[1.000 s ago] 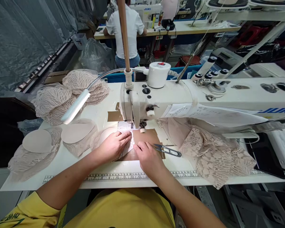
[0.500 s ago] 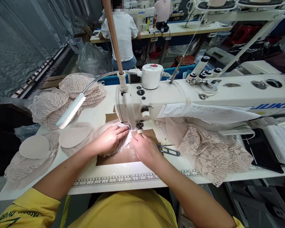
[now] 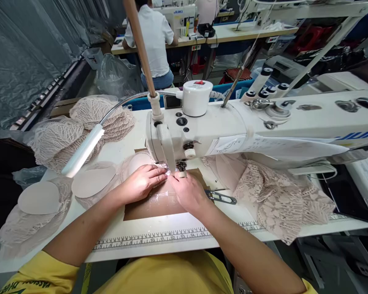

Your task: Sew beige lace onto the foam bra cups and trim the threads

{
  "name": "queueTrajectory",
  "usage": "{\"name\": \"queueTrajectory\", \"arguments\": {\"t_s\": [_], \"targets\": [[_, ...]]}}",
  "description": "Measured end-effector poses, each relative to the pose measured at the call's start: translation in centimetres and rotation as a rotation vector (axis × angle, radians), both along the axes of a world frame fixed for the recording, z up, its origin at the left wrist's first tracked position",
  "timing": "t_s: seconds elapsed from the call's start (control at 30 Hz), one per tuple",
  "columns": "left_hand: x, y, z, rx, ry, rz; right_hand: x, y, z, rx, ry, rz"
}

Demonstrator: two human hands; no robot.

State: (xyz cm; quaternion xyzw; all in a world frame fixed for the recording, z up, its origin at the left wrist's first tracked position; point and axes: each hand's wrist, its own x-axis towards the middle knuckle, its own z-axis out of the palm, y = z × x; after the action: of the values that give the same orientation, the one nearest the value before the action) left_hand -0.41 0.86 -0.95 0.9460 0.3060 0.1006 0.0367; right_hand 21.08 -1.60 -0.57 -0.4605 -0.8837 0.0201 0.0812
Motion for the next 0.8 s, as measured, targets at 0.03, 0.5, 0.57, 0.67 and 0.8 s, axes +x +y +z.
{"name": "queueTrajectory", "arguments": {"t_s": [0.03,0.5,0.57,0.67,0.8], "targets": [[0.0,0.0,-0.1,-0.003,-0.005,-0.003,0.0,0.0,0.0,0.0,-0.006,-0.005],[-0.2,2.0,0.0,-0.032,-0.02,0.075,0.0,0.5,-0.7,0.039,0.073,-0.048],[-0.1,2.0,0.1,-0.03,-0.025,0.087,0.1,0.5,-0.7,0.03,0.092,-0.044],[0.0,2.0,0.2,-0.03,-0.018,0.094,0.1,0.5,-0.8,0.002,0.083,-0.053],[0.1,1.7,0.9,0.0,0.038,0.136,0.1,0.6,-0.9,-0.013,0.066,-0.068]]}}
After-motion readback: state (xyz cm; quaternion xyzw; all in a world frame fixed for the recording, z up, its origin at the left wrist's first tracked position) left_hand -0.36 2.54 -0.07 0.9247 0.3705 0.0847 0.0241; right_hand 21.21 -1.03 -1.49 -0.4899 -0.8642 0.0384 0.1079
